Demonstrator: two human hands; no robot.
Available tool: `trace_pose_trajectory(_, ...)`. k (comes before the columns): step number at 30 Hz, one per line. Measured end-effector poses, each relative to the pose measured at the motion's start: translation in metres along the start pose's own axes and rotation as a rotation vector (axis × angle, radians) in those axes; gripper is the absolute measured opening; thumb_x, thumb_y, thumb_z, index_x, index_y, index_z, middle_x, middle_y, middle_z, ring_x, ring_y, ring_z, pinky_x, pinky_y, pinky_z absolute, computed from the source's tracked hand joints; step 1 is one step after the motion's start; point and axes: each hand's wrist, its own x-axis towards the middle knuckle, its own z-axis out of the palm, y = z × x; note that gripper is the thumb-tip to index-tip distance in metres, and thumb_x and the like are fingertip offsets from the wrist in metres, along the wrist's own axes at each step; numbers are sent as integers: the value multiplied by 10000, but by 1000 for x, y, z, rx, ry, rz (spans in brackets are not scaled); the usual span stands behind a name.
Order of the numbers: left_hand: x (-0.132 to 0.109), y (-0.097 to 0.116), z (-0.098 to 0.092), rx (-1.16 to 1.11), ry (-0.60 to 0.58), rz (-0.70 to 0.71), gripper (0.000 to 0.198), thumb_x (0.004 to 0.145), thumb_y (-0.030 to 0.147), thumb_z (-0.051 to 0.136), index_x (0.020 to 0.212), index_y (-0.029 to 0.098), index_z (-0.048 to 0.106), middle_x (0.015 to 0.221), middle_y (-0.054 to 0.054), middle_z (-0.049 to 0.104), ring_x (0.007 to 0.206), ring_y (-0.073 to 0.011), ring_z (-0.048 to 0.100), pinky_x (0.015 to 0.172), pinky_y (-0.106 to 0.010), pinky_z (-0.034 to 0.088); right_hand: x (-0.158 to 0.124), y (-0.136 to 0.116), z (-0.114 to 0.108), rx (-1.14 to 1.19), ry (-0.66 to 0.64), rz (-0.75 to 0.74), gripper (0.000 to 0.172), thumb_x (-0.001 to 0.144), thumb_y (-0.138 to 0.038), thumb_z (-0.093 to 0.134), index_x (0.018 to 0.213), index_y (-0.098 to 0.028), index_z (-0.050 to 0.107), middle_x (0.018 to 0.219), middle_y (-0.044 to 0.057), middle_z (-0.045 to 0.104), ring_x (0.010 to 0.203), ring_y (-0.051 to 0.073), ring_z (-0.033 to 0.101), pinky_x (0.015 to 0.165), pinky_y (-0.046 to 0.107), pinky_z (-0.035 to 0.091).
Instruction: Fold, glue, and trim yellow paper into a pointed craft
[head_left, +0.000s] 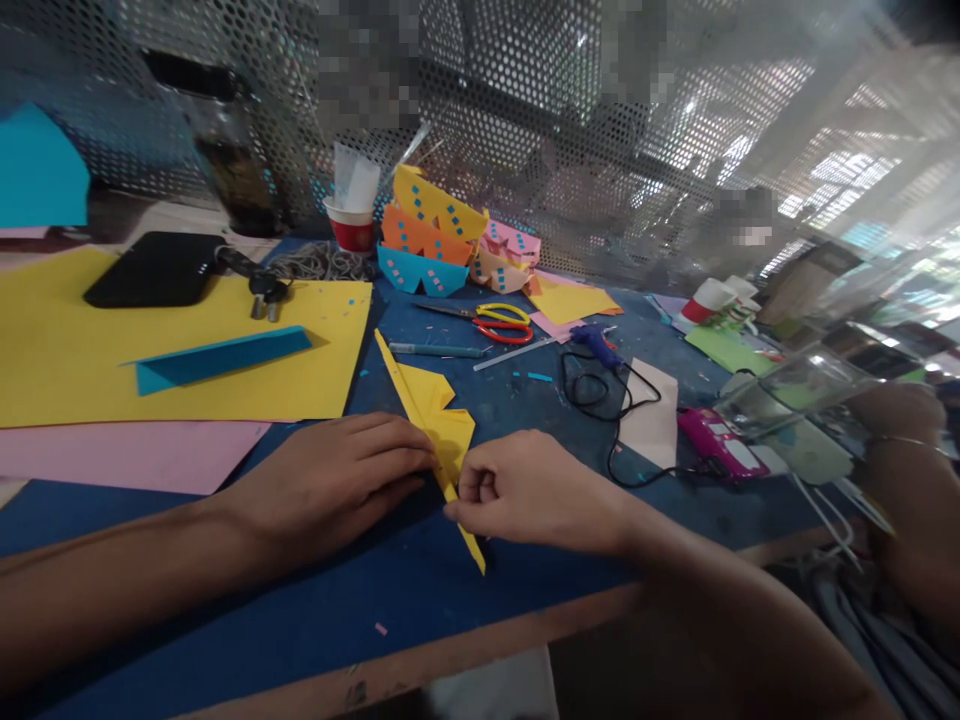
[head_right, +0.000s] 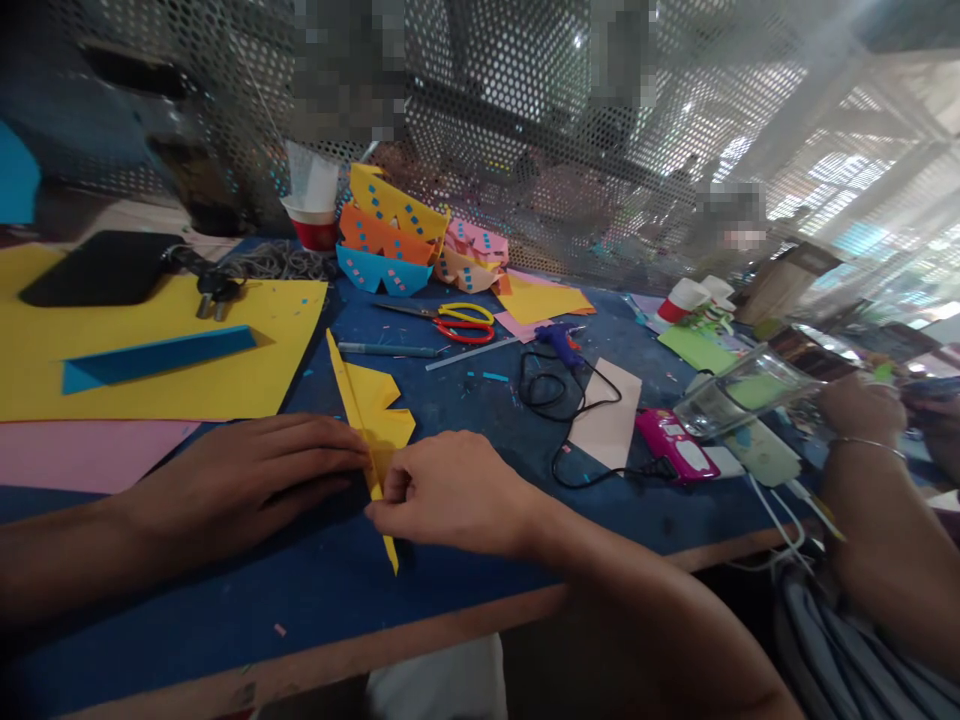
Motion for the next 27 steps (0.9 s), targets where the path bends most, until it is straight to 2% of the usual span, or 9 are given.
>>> trace_pose_trajectory(4,3,2,0,64,6,29,273,1261,265,548,1234,222,817,1201,-85,933,1004,-243,899,863,-365,701,1,3,-4,136,-30,20,219,967,-352,899,828,-213,801,773,-21,781,723,151,676,695,294,381)
trace_pose_trajectory(10,9,8,1,207,-10,77,489,1322,392,426,1129,188,827,1083,-101,929,892,-257,887,779,-401,687,3,7,-6,282,-58,59,256,956,-388,938,838,-205,803,763,-33,738,734,138,621,702,284,387)
trace_pose_trajectory(15,13,14,3,298,20,120,518,1326,325,401,1037,190,808,1017,-86,930,867,-244,885,809,-383,686,4,7,-4,296,-71,44,262,958,-374,956,833,-206,798,764,-36,730,731,137,613,711,289,394)
trace_pose_trajectory(20,15,17,3,288,28,111,504,1319,315,413,1020,181,795,1001,-99,921,859,-257,884,795,-401,681,3,6,-7,240,-58,-36,286,1046,-390,901,861,-208,781,760,-40,717,732,141,614,723,294,390)
trace_pose_trajectory(24,17,18,4,286,42,100,465,1310,303,448,1013,179,784,999,-99,916,852,-261,881,776,-404,670,1,8,-10,71,65,-138,219,1155,-273,720,949,-210,757,912,0,779,818,161,671,762,301,425)
trace_pose_trajectory(26,17,18,4,285,37,97,461,1309,294,441,1021,180,783,1001,-98,914,856,-260,879,786,-404,667,0,12,-9,5,121,-228,105,1118,-141,684,1077,-206,756,1044,24,803,895,170,702,826,303,476)
trace_pose_trajectory(27,17,18,4,282,32,92,463,1310,293,434,1028,179,783,1000,-98,912,862,-260,879,792,-403,666,0,14,-7,-36,140,-283,147,1088,-87,677,1141,-203,749,1110,40,808,949,182,715,872,312,500)
